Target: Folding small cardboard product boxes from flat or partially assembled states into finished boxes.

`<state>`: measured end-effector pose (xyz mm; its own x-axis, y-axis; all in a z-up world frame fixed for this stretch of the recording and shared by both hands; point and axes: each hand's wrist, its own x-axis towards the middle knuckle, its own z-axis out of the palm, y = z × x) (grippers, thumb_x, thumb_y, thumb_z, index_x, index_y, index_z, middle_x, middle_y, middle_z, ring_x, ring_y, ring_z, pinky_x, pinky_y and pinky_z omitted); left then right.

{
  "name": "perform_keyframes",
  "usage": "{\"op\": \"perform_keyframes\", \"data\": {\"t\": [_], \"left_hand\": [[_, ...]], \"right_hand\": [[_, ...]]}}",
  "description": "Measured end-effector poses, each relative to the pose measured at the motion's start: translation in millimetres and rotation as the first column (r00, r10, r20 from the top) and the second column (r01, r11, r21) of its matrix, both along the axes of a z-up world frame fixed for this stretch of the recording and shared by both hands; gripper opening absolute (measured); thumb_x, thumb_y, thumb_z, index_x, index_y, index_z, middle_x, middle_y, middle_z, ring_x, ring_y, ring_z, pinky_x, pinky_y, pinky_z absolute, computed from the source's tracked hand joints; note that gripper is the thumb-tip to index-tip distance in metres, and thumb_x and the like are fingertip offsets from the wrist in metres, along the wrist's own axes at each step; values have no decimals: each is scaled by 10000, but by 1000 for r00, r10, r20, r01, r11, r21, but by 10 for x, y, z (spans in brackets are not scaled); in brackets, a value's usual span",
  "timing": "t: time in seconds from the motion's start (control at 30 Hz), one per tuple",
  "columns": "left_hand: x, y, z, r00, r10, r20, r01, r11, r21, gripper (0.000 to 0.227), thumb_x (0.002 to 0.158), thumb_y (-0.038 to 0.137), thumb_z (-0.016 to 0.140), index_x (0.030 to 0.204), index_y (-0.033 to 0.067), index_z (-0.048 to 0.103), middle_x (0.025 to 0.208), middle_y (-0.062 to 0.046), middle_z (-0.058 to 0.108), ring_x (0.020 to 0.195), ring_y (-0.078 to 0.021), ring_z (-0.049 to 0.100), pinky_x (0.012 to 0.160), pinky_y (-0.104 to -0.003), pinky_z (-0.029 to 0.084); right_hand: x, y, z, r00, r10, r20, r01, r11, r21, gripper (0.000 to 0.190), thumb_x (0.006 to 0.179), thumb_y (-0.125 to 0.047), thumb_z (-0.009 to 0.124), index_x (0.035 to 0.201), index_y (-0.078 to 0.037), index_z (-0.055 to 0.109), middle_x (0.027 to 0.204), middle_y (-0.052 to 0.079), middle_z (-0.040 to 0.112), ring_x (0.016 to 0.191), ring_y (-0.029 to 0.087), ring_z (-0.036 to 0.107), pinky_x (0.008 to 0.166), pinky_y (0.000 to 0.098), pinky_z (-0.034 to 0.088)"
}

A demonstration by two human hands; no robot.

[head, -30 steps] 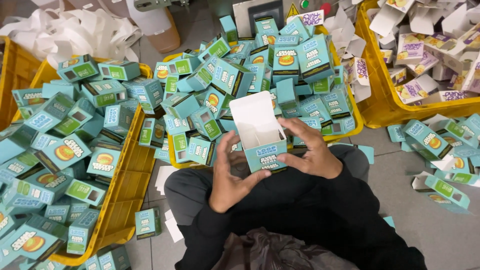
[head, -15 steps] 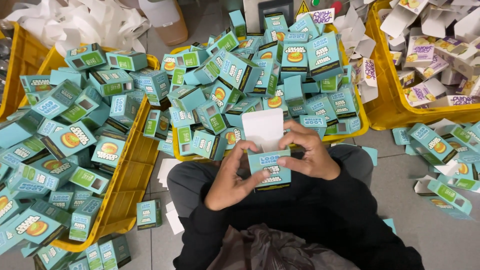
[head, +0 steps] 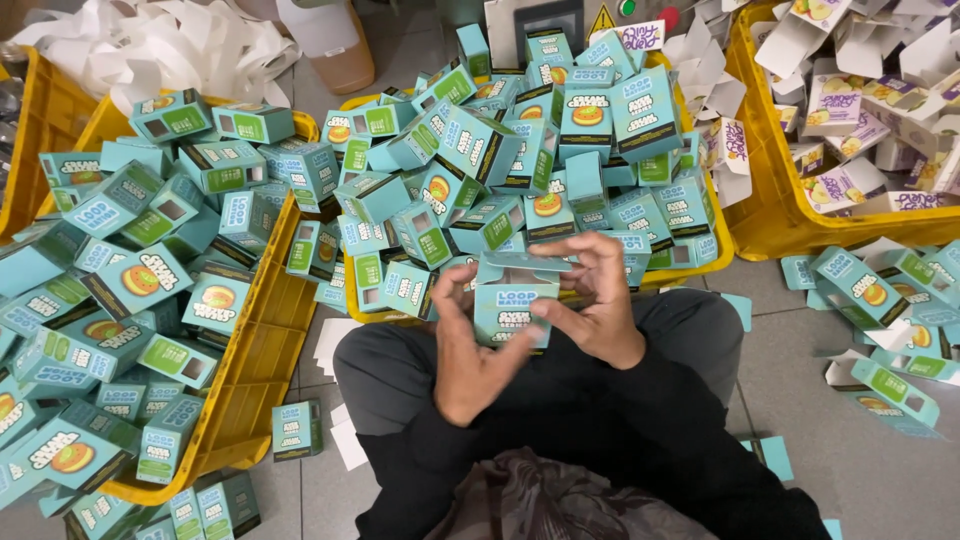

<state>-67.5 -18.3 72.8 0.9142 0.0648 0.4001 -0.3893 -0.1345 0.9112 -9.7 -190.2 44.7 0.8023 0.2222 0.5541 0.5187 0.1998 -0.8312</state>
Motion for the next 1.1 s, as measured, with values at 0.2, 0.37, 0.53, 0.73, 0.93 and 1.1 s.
{"op": "perform_keyframes", "data": {"t": [0.2, 0.37, 0.53, 0.73, 0.93, 1.1], "left_hand": [[22, -124, -118, 985, 175, -14, -172, 978, 122, 1333, 519, 254, 1030, 1536, -41, 219, 1301, -305, 611, 1054, -514, 699, 896, -608, 553], [9, -193, -194, 976, 218, 25, -219, 962, 164, 1263, 547, 210, 974, 1556, -34, 253, 1288, -316, 619, 1075, -566, 669, 887, -646, 542], [-29, -240, -242, 974, 228, 14, -226, 955, 193, 1293, 518, 195, 973, 1563, -16, 241, 1290, -296, 619, 1102, -567, 655, 910, -646, 536], [-32, -260, -222, 972, 233, 13, -232, 957, 175, 1299, 523, 200, 969, 1563, -28, 225, 1285, -303, 616, 1090, -579, 658, 876, -652, 542], [-35, -233, -209, 971, 237, 18, -237, 956, 176, 1293, 526, 186, 962, 1562, -33, 220, 1295, -304, 607, 1105, -589, 646, 894, -661, 534], [-15, -204, -229, 976, 216, 33, -218, 965, 145, 1322, 531, 194, 964, 1585, -28, 198, 1324, -300, 576, 1101, -588, 642, 899, -661, 533]], "right_hand": [[-10, -32, 69, 999, -31, 16, 33, 989, -143, 351, 900, -95, 768, 1208, 22, 644, 1270, 206, 638, 1047, 346, 726, 766, 401, 651], [-66, 2, 202, 998, -22, -64, 12, 988, -156, 372, 982, -345, 673, 1109, 1, 624, 1332, 242, 592, 1161, 326, 618, 924, 425, 514], [-110, 51, 244, 985, -110, -135, 92, 987, -132, 245, 1004, -182, 656, 1132, 26, 670, 1230, 206, 690, 1230, 280, 630, 1064, 408, 461], [-85, 46, 253, 987, -116, -111, 106, 990, -96, 192, 978, -102, 685, 1112, 21, 747, 1149, 190, 733, 1131, 263, 679, 996, 385, 505], [-81, 40, 257, 988, -110, -112, 98, 990, -103, 195, 951, -99, 706, 1095, 14, 773, 1136, 210, 733, 1096, 268, 693, 973, 396, 522], [-81, 1, 285, 993, -67, -96, 49, 982, -181, 234, 992, -112, 638, 1138, 18, 766, 1190, 232, 715, 1120, 304, 692, 985, 411, 509]]}}
